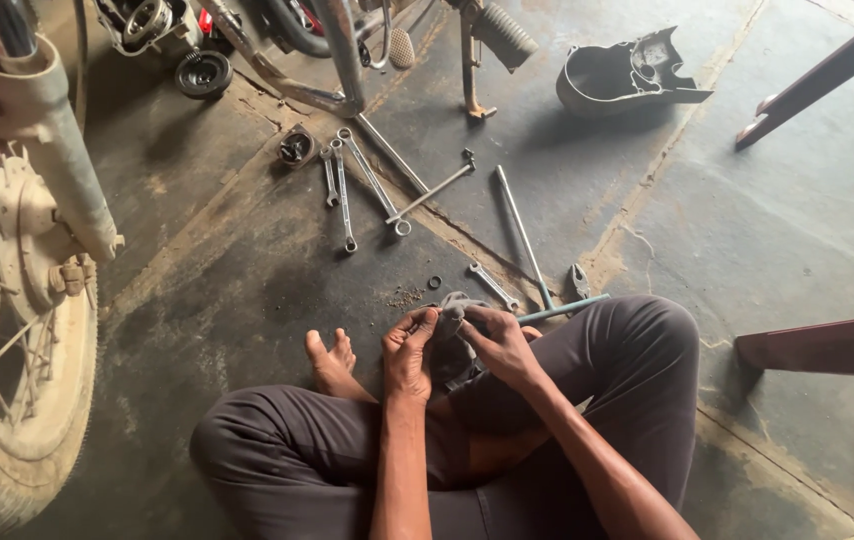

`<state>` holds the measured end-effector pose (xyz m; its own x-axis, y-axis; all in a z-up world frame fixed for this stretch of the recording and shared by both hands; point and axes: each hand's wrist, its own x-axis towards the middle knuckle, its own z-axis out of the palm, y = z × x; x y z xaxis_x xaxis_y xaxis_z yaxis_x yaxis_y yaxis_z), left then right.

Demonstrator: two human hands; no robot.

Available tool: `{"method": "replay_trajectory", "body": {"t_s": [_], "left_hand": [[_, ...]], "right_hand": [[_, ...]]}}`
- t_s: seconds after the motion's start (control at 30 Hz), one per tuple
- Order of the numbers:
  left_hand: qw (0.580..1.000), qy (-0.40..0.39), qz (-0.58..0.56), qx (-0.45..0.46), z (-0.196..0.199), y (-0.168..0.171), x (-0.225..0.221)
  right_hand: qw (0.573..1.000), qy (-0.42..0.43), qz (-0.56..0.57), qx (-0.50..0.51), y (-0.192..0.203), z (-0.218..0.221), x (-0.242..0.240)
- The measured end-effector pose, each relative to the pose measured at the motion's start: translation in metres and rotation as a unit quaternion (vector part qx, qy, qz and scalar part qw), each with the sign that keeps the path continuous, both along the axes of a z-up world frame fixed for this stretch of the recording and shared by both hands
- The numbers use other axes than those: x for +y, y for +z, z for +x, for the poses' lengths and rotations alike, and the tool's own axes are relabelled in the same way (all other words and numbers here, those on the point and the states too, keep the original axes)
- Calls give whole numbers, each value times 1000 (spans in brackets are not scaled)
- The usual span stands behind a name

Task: The recorder is repairing or cleaning a component of a motorcycle engine, specifically around the carburetor or intake area.

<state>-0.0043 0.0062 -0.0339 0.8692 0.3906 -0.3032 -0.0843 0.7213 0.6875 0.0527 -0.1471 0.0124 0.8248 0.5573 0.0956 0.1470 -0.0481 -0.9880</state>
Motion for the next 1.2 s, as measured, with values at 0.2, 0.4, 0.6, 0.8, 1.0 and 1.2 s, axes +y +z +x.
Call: {"method": "replay_trajectory", "body": {"t_s": [0.2, 0.4, 0.6, 0.8, 1.0, 1.2], "left_hand": [[999, -9, -19, 49, 4, 2, -4], [998, -37, -29, 50, 7, -1, -4], [999, -3, 50, 5, 9, -21, -6], [989, -5, 146, 3, 5, 6, -10], [983, -49, 174, -16, 6, 27, -13], [985, -49, 143, -85, 7, 30, -12]], "right_hand": [[987, -21, -133, -82, -8, 3, -4], [963, -90, -94, -234, 4, -9, 3], [937, -117, -170, -281, 12, -18, 8], [966, -42, -255, -25, 25, 2, -3], [955, -19, -1, 296, -28, 30, -24], [872, -30, 158, 462, -39, 26, -20]]}}
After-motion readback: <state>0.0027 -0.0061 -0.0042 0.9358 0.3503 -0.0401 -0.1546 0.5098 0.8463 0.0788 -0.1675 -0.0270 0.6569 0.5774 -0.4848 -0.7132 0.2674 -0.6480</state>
